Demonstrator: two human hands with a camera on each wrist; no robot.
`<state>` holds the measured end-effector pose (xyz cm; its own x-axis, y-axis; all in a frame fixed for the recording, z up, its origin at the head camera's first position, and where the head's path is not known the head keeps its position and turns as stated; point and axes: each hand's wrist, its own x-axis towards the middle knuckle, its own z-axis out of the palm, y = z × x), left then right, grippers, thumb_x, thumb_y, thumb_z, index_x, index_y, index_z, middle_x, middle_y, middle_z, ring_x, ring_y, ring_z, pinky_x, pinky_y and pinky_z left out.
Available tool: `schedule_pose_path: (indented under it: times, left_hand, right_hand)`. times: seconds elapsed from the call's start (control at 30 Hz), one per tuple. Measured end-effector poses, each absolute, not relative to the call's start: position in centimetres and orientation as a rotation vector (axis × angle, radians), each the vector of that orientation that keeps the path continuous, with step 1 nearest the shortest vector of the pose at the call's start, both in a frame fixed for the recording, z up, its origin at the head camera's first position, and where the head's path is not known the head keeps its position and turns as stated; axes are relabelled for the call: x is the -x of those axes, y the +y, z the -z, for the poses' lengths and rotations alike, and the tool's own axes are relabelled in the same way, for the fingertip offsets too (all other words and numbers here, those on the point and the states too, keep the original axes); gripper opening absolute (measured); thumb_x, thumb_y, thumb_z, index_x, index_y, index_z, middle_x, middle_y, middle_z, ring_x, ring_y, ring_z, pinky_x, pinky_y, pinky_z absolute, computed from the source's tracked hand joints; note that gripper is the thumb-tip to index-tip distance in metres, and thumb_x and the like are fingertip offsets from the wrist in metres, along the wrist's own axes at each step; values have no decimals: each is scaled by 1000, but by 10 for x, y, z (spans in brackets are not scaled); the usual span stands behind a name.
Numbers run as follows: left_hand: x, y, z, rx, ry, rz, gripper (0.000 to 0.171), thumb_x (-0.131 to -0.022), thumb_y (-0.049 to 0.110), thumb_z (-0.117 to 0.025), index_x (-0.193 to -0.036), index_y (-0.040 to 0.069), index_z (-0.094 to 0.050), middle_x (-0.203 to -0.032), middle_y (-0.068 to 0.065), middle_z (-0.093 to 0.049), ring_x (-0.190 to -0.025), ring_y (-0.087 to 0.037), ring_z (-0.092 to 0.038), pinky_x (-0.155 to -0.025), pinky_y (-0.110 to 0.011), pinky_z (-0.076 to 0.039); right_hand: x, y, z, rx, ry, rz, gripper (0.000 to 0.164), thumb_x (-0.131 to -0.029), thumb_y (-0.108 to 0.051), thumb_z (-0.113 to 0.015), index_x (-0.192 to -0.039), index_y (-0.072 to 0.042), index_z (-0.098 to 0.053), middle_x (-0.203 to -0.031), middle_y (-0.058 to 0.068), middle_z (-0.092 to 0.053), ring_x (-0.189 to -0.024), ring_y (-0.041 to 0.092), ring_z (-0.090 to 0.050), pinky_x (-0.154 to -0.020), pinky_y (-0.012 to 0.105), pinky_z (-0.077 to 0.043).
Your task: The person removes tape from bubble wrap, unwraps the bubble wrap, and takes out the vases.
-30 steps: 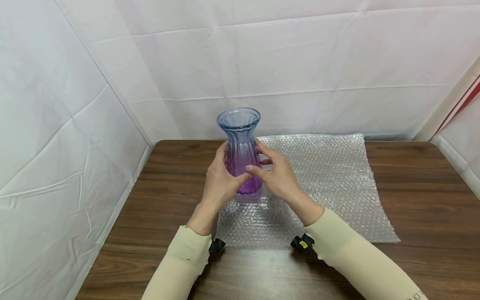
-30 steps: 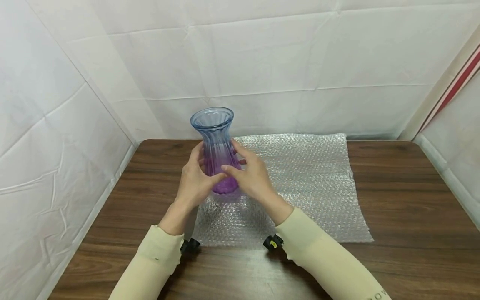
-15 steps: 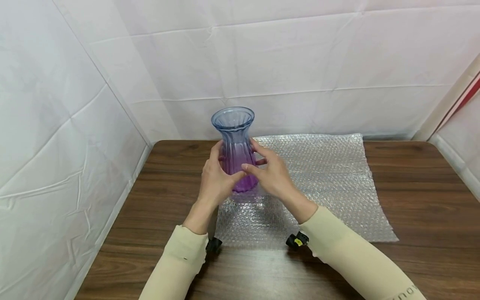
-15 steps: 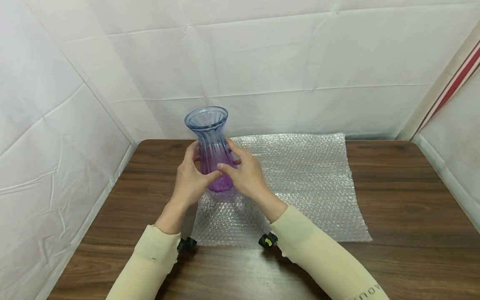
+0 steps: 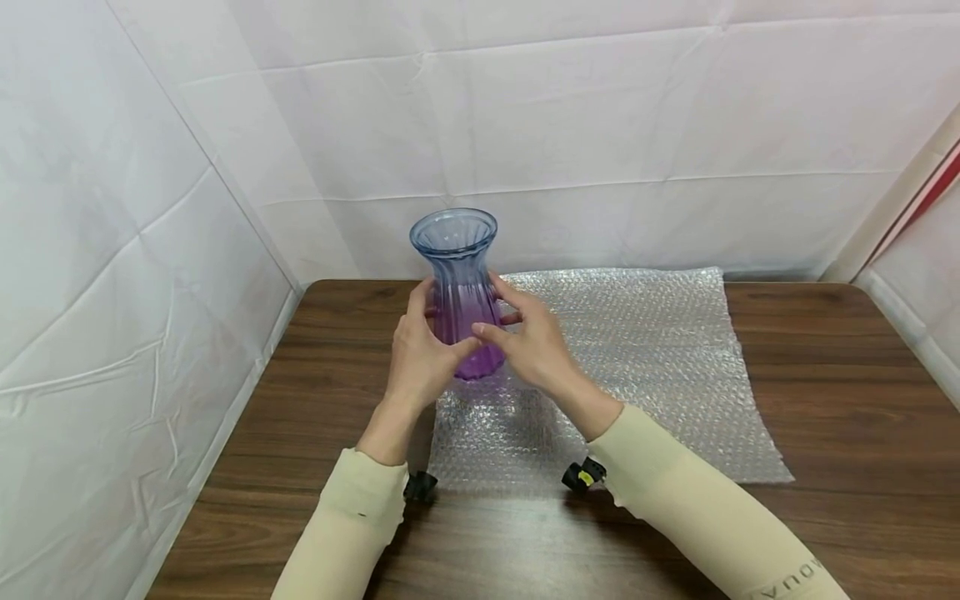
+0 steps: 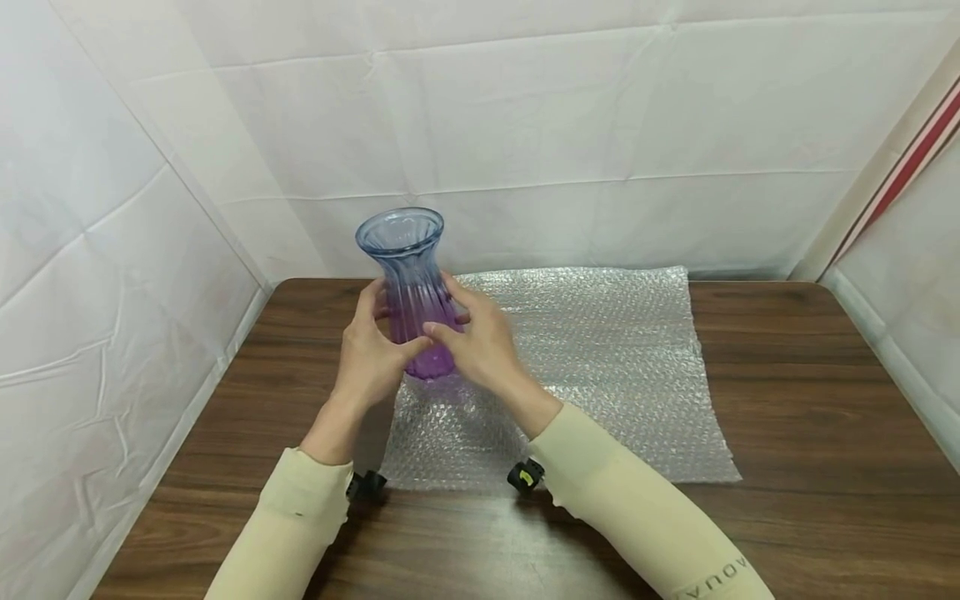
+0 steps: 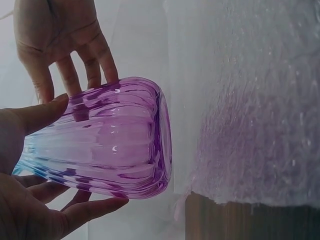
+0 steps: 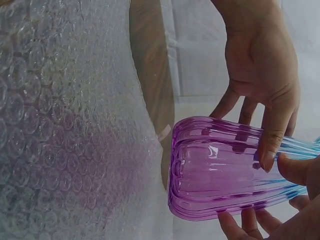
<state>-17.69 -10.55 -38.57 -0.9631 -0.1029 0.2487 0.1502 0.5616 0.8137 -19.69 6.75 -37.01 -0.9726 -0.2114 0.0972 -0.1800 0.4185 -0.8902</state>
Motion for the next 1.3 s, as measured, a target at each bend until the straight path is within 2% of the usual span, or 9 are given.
schedule_pose_path:
  times: [0.3,0.57,1.3]
  left_hand:
    - [177,-111,386,24,-2514,1351,103,-76,30,-92,-159,16,-32,-138,-17,-61,-124,-35,-59,-98,-52,-52]
    - [179,-118,387,8,-2524,1364,105,-77,32,-92,-161,15,-31,-140,-18,-61,-126,-36,-60,-102,-53,-52]
    - [183,-129,393,-13,-2503,1373,101,-78,33,-92,-160,17,-35,-138,-17,-63,-123,-33,-62,-99,-52,-54]
  right_hand:
    - [198,60,370,359,2680,1588,79,-94,-24,-77,-160,-38,-35,-145,11,-53,-121,33,-65,-88,41,-62]
    - [199,54,373,380,2693,1587,79,-95,-24,-77,-160,-37,-35,-142,12,-54,-120,33,-66,-87,41,-62]
    - [202,40,376,425,2680,1612,80,-95,-17,-76,-161,-31,-35,-140,16,-52,-119,37,-66,-88,40,-63]
